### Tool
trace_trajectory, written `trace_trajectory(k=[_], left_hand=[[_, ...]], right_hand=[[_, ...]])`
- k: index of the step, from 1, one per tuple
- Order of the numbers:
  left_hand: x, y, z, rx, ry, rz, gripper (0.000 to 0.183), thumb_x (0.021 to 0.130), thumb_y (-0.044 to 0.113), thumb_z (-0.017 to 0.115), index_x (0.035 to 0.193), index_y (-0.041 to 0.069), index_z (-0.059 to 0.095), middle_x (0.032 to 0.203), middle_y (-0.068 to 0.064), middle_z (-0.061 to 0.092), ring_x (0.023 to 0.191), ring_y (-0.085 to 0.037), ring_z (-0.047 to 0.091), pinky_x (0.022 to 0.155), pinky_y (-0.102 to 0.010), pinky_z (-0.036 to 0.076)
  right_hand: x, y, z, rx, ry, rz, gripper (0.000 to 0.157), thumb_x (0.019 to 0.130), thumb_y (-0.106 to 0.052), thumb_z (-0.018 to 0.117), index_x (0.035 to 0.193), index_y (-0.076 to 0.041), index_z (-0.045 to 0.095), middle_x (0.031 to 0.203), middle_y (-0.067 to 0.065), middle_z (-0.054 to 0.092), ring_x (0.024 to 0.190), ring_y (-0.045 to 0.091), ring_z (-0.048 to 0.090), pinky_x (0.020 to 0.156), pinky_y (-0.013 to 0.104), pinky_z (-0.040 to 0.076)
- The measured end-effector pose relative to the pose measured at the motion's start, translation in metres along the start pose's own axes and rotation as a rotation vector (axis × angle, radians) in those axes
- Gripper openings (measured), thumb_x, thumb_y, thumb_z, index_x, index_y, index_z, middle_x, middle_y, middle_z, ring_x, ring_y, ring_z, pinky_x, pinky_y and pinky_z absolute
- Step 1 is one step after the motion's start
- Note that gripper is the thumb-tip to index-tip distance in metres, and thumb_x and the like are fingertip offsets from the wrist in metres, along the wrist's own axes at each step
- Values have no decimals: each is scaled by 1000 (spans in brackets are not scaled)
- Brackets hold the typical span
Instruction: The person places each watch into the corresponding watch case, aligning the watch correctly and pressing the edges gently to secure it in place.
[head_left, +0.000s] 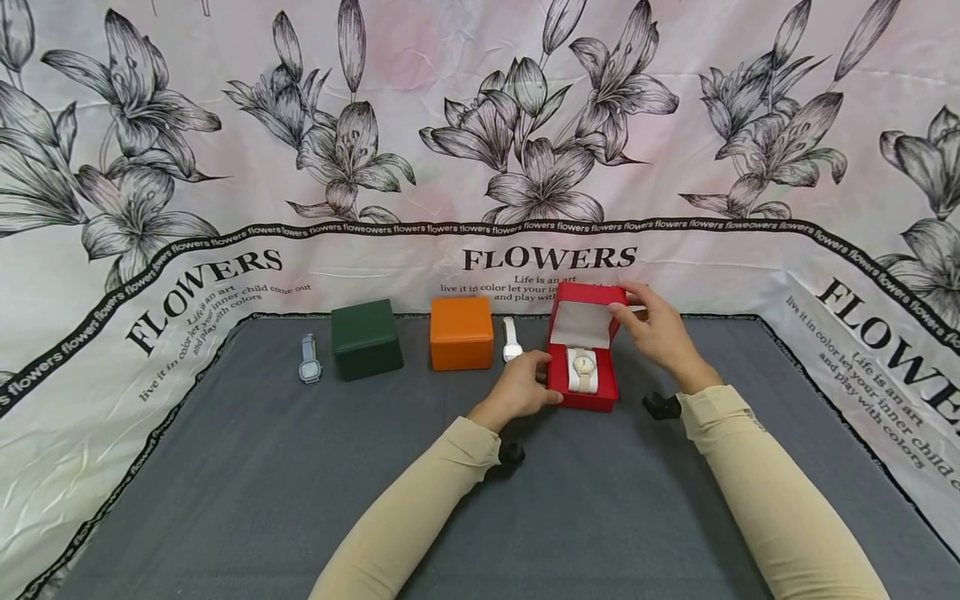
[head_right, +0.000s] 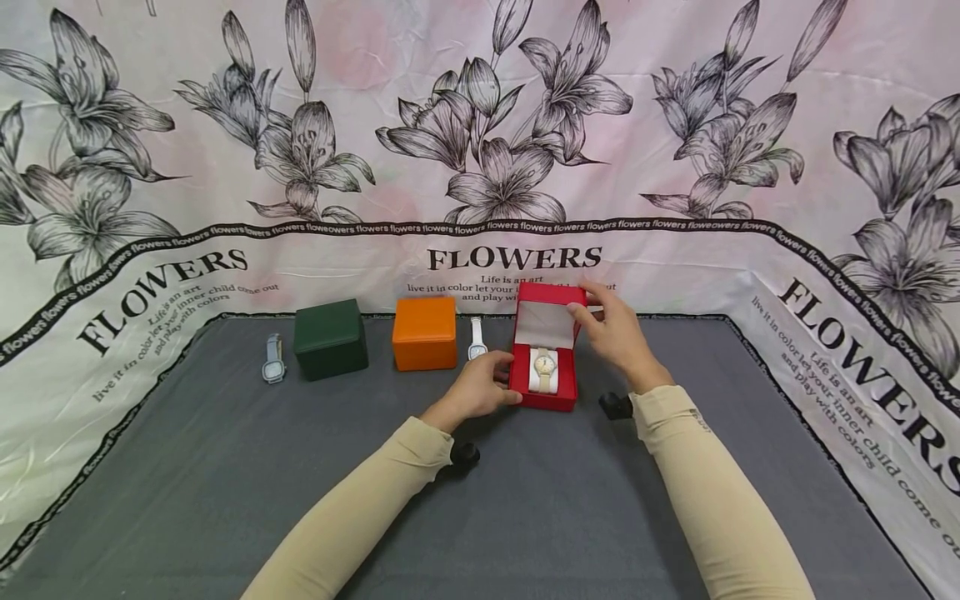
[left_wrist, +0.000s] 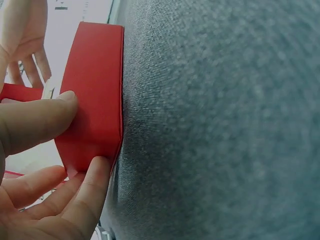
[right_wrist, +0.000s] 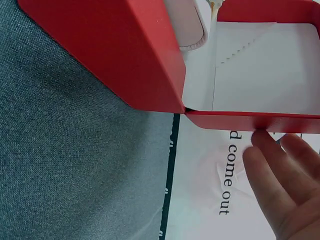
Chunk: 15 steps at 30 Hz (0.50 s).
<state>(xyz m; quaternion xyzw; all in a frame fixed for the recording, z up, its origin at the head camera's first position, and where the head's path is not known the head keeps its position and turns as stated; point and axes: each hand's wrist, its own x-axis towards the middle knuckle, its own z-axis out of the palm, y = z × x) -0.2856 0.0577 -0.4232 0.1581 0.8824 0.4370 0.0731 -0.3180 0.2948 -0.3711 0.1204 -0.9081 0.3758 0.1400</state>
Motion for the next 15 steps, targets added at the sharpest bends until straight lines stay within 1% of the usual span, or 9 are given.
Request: trace_trajectory(k=[4, 9, 12, 15], left_hand=[[0, -1, 1, -44, 12, -12, 61, 75, 10, 82, 129, 3, 54, 112, -8, 64, 99, -18, 62, 83, -28, 52], [1, -3, 3, -66, 21, -20, 60, 73, 9, 83, 126, 4, 56, 111, -8, 65, 98, -18, 63, 81, -28, 52], [1, -3, 3, -75, 21, -22, 59, 73, 9, 83, 126, 4, 56, 111, -9, 65, 97, -18, 63, 81, -28, 52], [1, -4, 2, -98, 23, -29, 59, 73, 8, 83, 126, 4, 56, 111, -9, 65, 97, -18, 63, 80, -27, 52]], right_hand=[[0, -2, -3, 57, -50, 1, 56, 97, -34, 55, 143, -8, 37, 131, 28, 49, 103, 43, 60, 82, 55, 50], [-6, -3, -7, 149, -142, 10, 53, 96, -27, 58, 139, -6, 35, 134, 27, 45, 106, 40, 60, 88, 53, 49], [-11, -2, -9, 180, -187, -20, 50, 95, -20, 61, 135, -5, 36, 132, 25, 46, 108, 40, 59, 88, 52, 49], [-19, -2, -10, 167, -203, -78, 49, 92, -17, 65, 131, -5, 38, 128, 20, 49, 110, 41, 58, 88, 52, 49]])
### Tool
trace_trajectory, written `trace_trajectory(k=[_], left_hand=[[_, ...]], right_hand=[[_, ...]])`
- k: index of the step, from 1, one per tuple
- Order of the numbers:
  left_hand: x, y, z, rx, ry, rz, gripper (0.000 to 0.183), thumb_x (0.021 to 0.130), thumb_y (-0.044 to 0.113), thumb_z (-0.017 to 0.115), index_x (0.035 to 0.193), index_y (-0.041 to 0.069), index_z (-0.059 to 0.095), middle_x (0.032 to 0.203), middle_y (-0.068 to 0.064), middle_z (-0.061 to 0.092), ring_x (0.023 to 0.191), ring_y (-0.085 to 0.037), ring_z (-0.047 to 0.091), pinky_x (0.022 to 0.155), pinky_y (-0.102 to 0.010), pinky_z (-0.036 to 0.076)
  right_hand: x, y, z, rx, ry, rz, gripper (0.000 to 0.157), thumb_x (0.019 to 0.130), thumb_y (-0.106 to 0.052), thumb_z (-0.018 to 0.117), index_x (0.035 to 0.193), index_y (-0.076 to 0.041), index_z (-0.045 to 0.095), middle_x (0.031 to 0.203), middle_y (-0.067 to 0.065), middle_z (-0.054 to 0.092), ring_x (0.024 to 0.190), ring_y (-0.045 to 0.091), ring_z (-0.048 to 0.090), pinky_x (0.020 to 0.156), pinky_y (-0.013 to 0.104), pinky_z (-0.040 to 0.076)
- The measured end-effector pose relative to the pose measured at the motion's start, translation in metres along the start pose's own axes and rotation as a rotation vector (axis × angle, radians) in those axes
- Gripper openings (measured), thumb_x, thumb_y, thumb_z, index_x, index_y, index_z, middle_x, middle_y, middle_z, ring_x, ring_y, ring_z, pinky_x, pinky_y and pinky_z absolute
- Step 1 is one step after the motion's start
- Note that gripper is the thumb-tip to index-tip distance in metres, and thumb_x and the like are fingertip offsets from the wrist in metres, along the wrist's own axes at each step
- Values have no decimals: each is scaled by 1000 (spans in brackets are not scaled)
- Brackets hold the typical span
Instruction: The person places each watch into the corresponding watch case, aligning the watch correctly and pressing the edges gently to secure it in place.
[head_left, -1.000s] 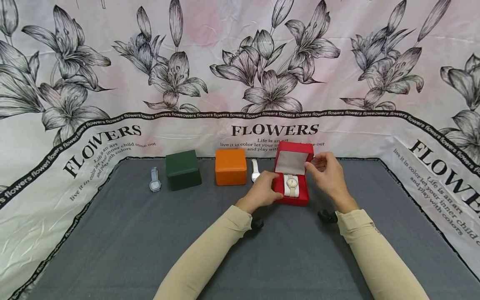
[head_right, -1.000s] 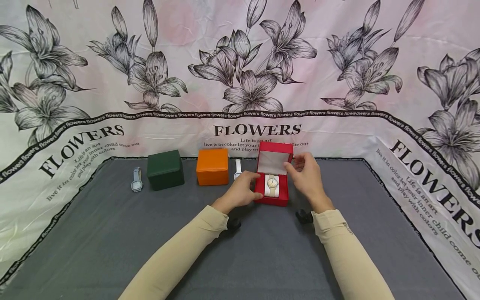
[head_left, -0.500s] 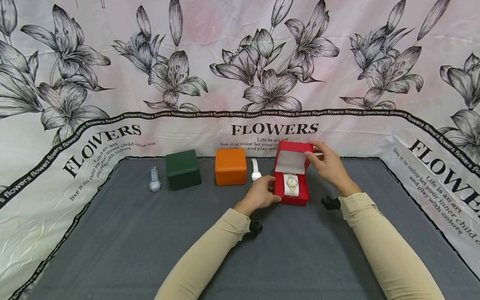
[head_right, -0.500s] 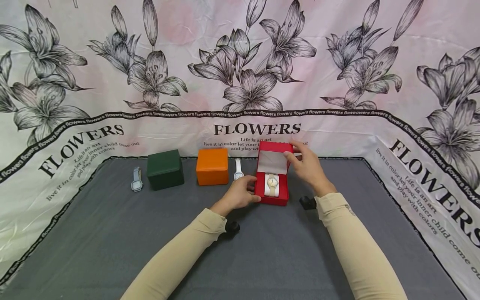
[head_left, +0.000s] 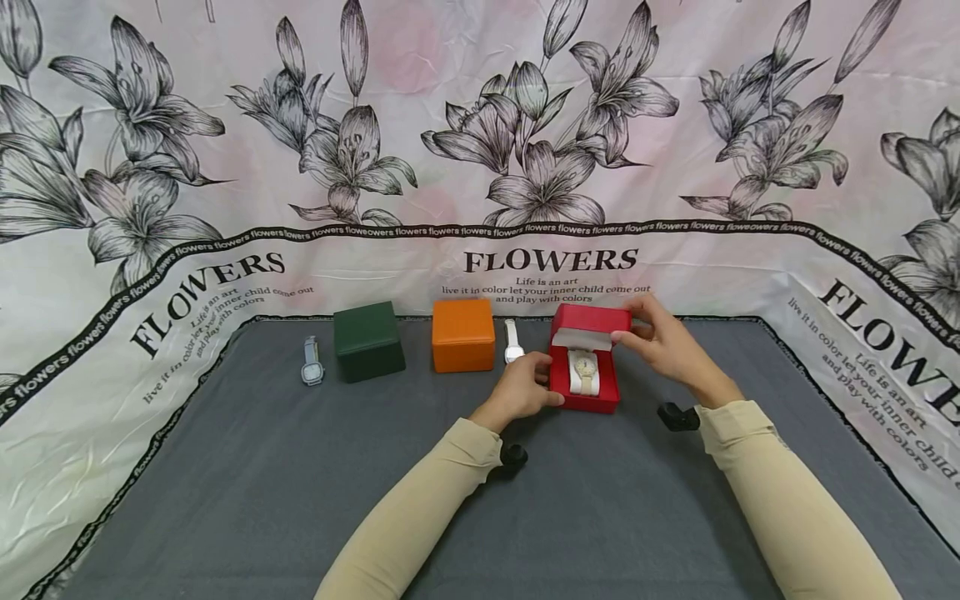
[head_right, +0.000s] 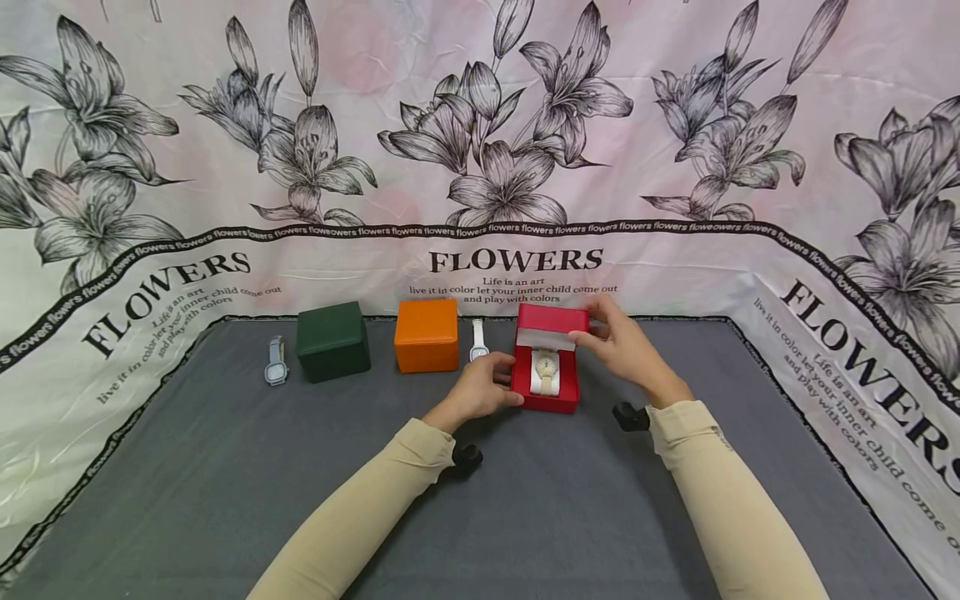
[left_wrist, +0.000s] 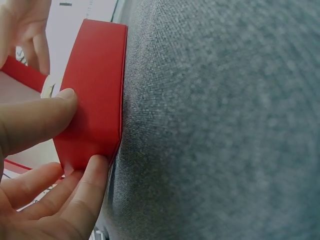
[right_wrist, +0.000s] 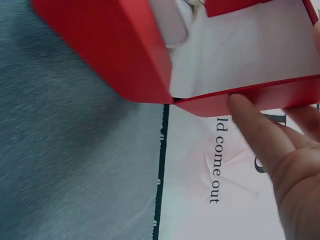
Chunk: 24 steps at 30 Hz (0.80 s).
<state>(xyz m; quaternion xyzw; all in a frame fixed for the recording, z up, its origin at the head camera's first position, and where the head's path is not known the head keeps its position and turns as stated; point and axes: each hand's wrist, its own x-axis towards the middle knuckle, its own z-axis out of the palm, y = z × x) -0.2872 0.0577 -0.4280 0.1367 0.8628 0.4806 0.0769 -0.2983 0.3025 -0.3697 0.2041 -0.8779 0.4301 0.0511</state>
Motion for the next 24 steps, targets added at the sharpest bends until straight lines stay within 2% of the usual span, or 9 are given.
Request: trace_trajectory(k=[6, 12, 17, 24], left_hand=[[0, -1, -1, -40, -9, -14, 59, 72, 6, 83, 126, 5, 57, 111, -8, 66, 98, -18, 63, 78, -27, 53], [1, -2, -3, -67, -17, -12, 59, 72, 5, 83, 125, 5, 57, 112, -8, 65, 99, -19, 63, 80, -28, 53], [1, -2, -5, -70, -26, -14, 59, 73, 6, 82, 126, 5, 57, 113, -7, 64, 100, -19, 62, 81, -28, 53], [3, -1, -7, -87, -22, 11, 57, 73, 2, 81, 125, 4, 58, 114, -6, 64, 99, -18, 64, 77, -27, 54]], right_hand=[[-20, 3, 8, -102, 49, -107, 47, 87, -18, 71, 124, -5, 45, 127, 17, 52, 113, 45, 56, 84, 53, 50], [-34, 3, 21, -163, 83, -193, 50, 81, -9, 76, 124, -3, 49, 129, 16, 52, 110, 36, 59, 82, 50, 52], [-43, 3, 32, -231, 102, -292, 51, 76, 2, 78, 119, 1, 51, 123, 16, 51, 109, 30, 54, 82, 47, 52], [-49, 8, 44, -323, 131, -335, 55, 71, 3, 81, 118, -3, 55, 122, 13, 50, 110, 25, 50, 81, 43, 53]])
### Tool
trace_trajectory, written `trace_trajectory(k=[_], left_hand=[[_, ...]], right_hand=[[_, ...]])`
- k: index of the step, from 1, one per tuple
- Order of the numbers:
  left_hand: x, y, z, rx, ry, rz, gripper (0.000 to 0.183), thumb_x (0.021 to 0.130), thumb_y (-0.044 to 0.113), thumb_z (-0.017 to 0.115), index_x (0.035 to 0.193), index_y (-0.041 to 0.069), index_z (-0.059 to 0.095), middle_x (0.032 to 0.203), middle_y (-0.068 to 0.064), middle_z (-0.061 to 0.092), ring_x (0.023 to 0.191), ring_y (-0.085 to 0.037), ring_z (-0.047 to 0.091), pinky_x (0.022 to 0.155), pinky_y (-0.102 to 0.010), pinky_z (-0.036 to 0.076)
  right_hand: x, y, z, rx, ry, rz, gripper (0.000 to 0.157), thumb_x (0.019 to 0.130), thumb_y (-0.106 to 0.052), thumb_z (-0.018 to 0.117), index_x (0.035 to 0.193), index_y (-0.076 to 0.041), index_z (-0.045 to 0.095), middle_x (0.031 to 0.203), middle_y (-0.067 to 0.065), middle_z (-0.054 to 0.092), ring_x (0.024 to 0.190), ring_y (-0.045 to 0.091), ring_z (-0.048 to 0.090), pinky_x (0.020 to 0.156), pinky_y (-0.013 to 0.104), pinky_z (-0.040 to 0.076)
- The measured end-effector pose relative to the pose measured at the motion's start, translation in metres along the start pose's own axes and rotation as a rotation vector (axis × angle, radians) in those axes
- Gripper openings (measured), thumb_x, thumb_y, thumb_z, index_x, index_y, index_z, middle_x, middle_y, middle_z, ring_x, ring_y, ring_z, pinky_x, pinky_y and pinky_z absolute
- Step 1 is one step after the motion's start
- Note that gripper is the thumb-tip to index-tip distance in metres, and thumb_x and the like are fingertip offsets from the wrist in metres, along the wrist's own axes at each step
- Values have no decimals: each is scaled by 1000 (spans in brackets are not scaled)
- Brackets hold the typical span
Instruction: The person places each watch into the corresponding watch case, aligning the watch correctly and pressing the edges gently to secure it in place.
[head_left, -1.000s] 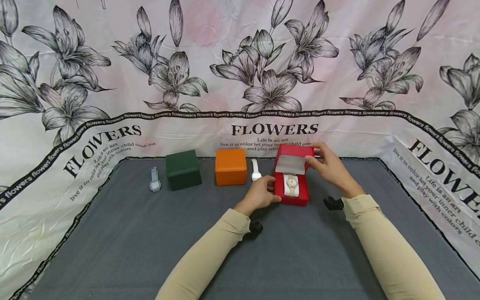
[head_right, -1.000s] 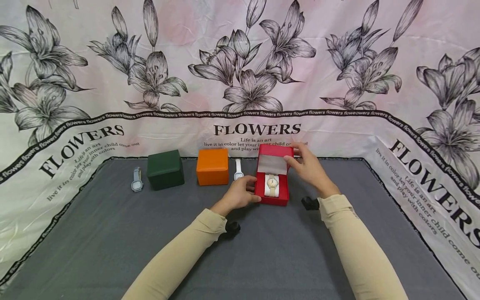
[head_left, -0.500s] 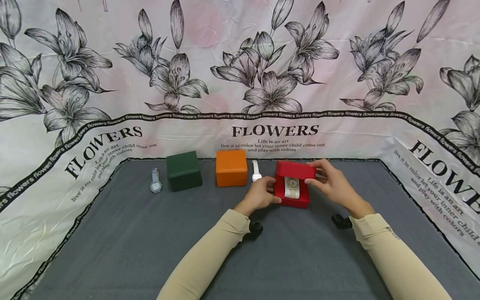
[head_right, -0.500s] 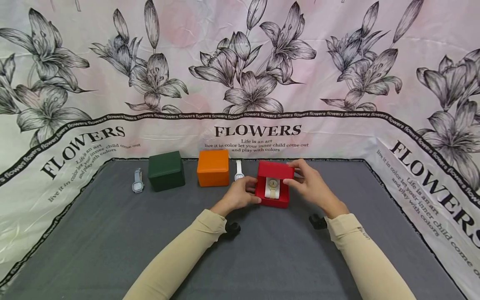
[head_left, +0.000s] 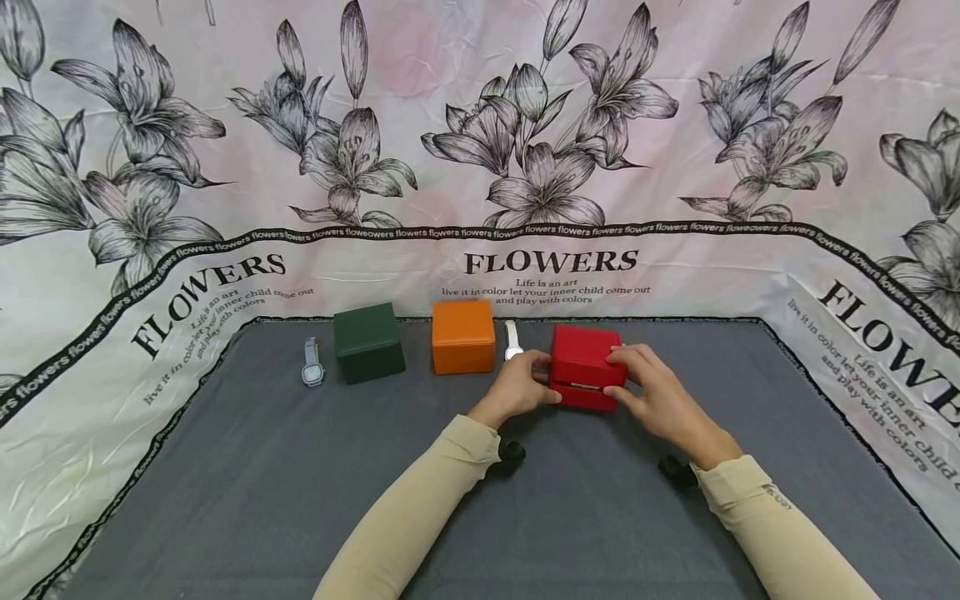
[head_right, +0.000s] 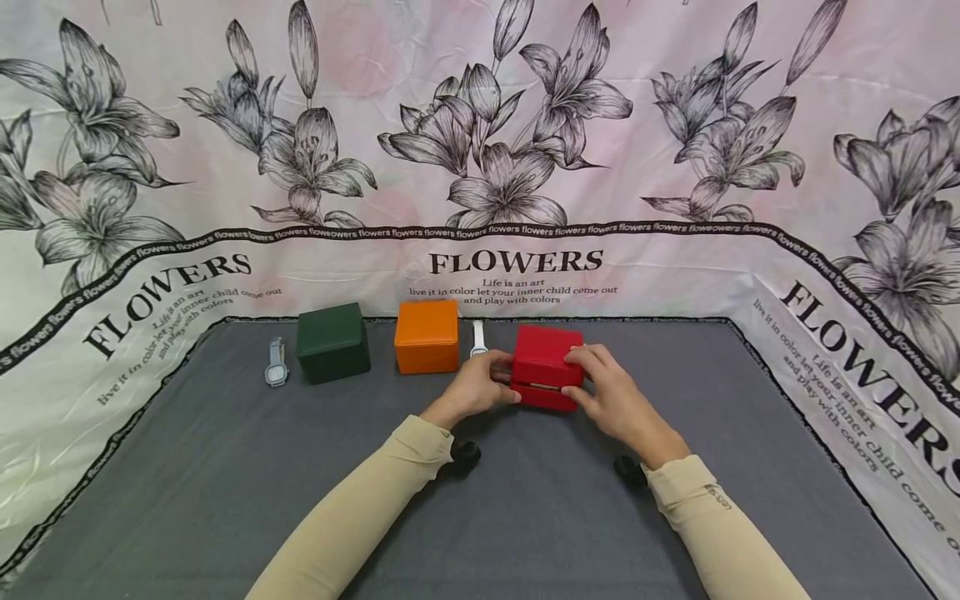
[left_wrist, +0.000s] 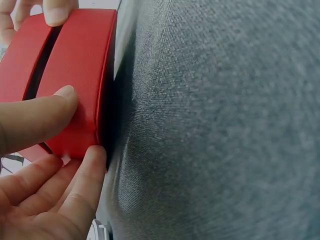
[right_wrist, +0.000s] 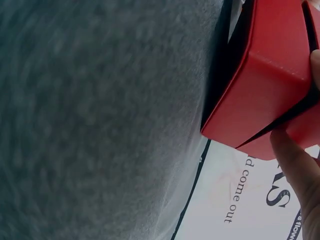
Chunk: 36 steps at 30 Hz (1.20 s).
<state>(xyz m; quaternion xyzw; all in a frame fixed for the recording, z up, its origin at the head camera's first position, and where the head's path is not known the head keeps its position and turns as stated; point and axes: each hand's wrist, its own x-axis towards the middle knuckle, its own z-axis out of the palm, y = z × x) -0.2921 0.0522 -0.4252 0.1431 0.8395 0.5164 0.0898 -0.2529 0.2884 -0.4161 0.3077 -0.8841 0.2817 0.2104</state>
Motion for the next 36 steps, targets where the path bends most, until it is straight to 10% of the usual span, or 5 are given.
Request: trace_trajectory(k=[16, 27, 36], left_hand=[[-2, 2, 4, 36, 10, -21, 56, 75, 13, 82, 124, 4, 58, 114, -6, 65, 99, -20, 64, 80, -29, 54], [-13, 8, 6, 35, 59, 38, 50, 77, 11, 80, 123, 6, 59, 116, -8, 64, 101, -22, 64, 77, -26, 54], [-13, 11, 11, 31, 123, 105, 49, 79, 6, 78, 123, 5, 59, 113, -9, 65, 97, -24, 66, 81, -25, 52]], right_hand=[[-4, -12, 2, 20, 0, 135, 43, 72, 5, 79, 108, -3, 56, 124, 15, 48, 110, 31, 49, 79, 46, 54], [-8, -13, -4, 261, -76, 605, 79, 85, -30, 74, 144, 0, 29, 138, 26, 43, 113, 42, 56, 82, 49, 53], [-10, -13, -8, 304, -89, 600, 71, 88, -32, 71, 141, -1, 37, 133, 24, 50, 108, 38, 60, 80, 41, 55]])
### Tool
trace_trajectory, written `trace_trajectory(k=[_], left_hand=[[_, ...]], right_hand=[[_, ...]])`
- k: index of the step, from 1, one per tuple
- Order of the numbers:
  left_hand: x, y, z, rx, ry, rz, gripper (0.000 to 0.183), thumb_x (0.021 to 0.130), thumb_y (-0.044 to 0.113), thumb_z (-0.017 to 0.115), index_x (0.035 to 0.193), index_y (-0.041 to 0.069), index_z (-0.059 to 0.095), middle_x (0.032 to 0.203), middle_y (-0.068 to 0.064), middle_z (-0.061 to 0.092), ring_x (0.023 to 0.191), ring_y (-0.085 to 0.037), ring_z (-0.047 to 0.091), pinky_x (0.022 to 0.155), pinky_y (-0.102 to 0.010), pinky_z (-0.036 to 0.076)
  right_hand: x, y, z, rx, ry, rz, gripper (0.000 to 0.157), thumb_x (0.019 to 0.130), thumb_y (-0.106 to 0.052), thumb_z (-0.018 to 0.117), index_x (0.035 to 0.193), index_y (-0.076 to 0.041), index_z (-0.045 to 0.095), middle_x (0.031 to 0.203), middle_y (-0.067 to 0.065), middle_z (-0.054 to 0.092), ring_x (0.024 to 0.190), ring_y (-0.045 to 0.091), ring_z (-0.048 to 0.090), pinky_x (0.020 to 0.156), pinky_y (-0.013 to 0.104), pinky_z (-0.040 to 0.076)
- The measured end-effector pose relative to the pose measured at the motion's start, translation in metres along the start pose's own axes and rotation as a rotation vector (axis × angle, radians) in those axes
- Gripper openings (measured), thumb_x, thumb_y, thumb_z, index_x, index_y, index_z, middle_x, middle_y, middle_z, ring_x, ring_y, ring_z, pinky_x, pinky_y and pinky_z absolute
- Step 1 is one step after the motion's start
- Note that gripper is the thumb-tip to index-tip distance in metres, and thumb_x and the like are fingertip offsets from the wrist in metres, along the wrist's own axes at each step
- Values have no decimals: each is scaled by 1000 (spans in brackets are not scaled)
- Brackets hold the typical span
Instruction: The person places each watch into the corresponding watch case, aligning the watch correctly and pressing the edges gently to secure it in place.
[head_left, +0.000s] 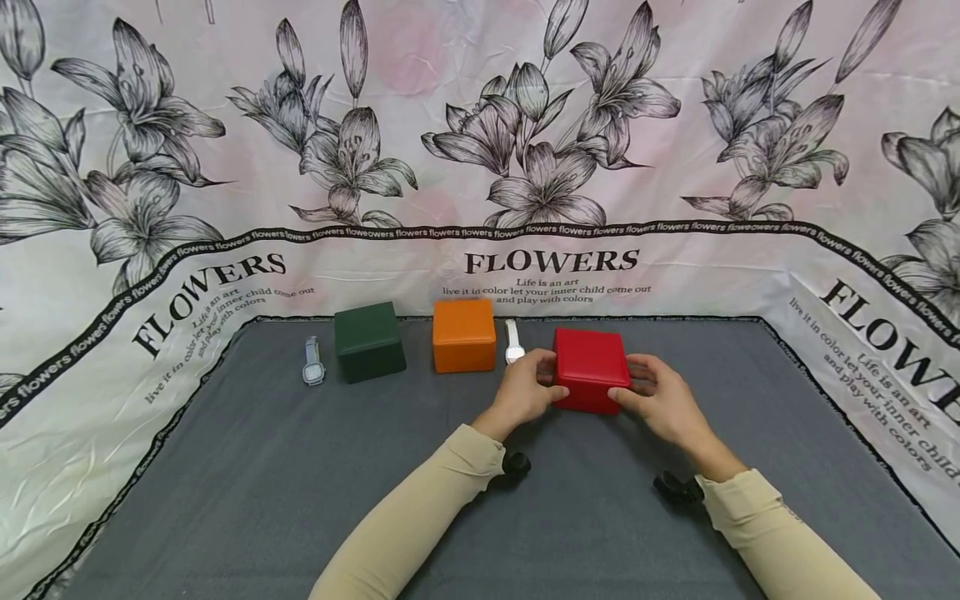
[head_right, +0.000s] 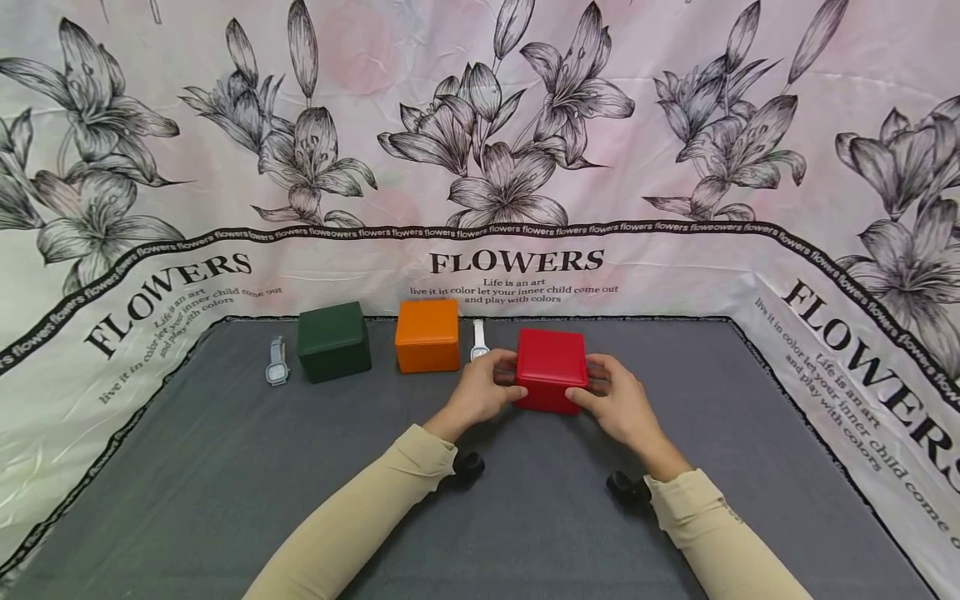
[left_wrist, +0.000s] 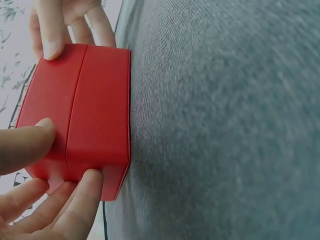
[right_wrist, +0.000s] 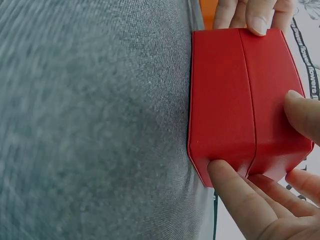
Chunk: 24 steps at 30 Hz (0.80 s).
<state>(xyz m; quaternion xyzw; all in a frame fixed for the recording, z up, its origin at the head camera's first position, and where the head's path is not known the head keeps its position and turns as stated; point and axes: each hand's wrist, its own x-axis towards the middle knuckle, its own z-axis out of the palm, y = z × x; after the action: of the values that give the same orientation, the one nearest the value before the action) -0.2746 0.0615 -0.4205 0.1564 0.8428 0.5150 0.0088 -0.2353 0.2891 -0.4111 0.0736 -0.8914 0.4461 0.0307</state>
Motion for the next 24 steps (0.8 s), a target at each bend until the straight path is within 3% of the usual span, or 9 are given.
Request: trace_trajectory(k=[8, 15, 20, 24], left_hand=[[4, 6, 12, 7, -4, -10, 48, 79, 7, 77, 123, 6, 59, 112, -6, 65, 95, -20, 65, 79, -24, 52], [17, 16, 38, -2, -21, -12, 48, 80, 11, 77, 124, 8, 58, 110, -4, 65, 94, -15, 64, 76, -20, 51], [29, 22, 53, -29, -12, -18, 47, 81, 11, 77, 124, 7, 59, 108, -4, 65, 91, -14, 64, 73, -20, 51], [40, 26, 63, -20, 14, -23, 46, 80, 12, 77, 123, 7, 59, 106, -3, 66, 86, -12, 63, 72, -19, 51]], right_hand=[[1, 8, -11, 5, -4, -9, 69, 89, -33, 69, 142, -1, 38, 132, 24, 51, 109, 39, 60, 77, 31, 55], [-1, 28, -37, -3, -10, -31, 69, 90, -34, 67, 143, 0, 37, 132, 24, 51, 110, 40, 58, 74, 17, 51], [5, 42, -53, 8, -12, -51, 66, 91, -30, 66, 143, 0, 38, 131, 24, 51, 108, 37, 59, 73, 20, 53], [15, 51, -61, 34, -13, -61, 66, 91, -28, 66, 142, 1, 37, 129, 25, 51, 101, 18, 63, 74, 30, 56]])
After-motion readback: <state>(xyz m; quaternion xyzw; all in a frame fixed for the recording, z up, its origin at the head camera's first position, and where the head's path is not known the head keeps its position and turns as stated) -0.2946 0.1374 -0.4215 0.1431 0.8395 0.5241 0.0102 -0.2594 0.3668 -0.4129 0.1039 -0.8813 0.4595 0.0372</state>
